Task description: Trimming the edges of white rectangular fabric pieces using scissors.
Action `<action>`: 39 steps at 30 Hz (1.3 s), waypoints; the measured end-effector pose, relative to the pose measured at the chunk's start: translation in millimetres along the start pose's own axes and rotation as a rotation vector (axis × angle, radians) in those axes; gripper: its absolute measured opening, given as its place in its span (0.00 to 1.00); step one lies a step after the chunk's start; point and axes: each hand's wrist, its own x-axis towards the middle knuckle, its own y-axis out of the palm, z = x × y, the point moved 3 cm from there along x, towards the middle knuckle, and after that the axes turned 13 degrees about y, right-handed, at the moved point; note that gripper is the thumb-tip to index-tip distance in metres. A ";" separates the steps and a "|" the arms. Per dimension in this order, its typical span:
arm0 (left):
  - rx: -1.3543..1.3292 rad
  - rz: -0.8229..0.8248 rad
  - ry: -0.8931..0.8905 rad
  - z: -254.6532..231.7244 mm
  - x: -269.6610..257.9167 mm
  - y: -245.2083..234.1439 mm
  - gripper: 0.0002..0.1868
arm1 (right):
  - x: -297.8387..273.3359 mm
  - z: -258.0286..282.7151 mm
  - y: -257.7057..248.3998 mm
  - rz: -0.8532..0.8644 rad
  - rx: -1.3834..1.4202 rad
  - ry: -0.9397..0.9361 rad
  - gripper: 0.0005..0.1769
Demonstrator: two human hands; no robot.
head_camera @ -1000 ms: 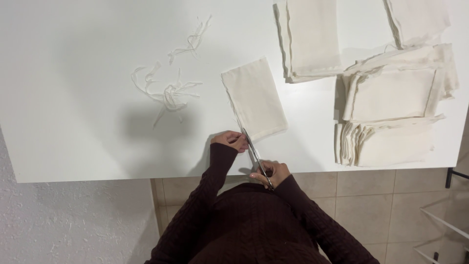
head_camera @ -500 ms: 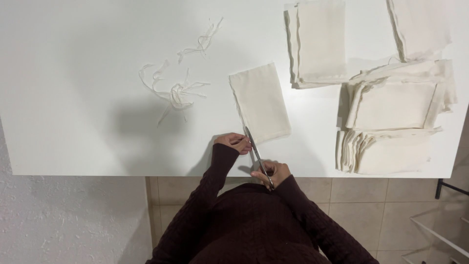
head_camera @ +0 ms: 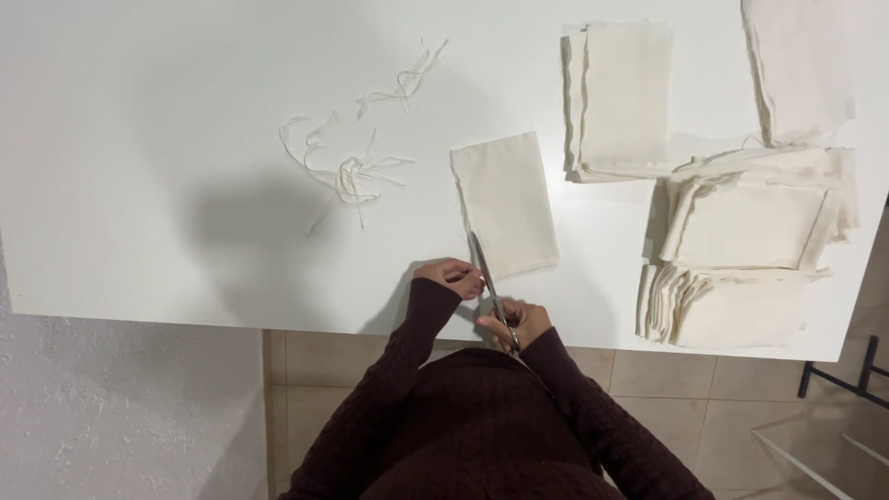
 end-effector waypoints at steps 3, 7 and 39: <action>0.001 -0.004 0.027 2.6 -2.6 0.4 0.13 | 14.1 -6.4 -3.4 0.004 -0.018 -0.021 0.19; 0.040 0.030 0.013 5.5 0.9 -0.9 0.13 | 16.5 -5.7 -4.4 0.006 0.002 -0.014 0.19; 0.023 0.054 0.043 40.5 13.9 -7.8 0.14 | 34.3 37.5 -11.6 -0.017 -0.011 -0.019 0.18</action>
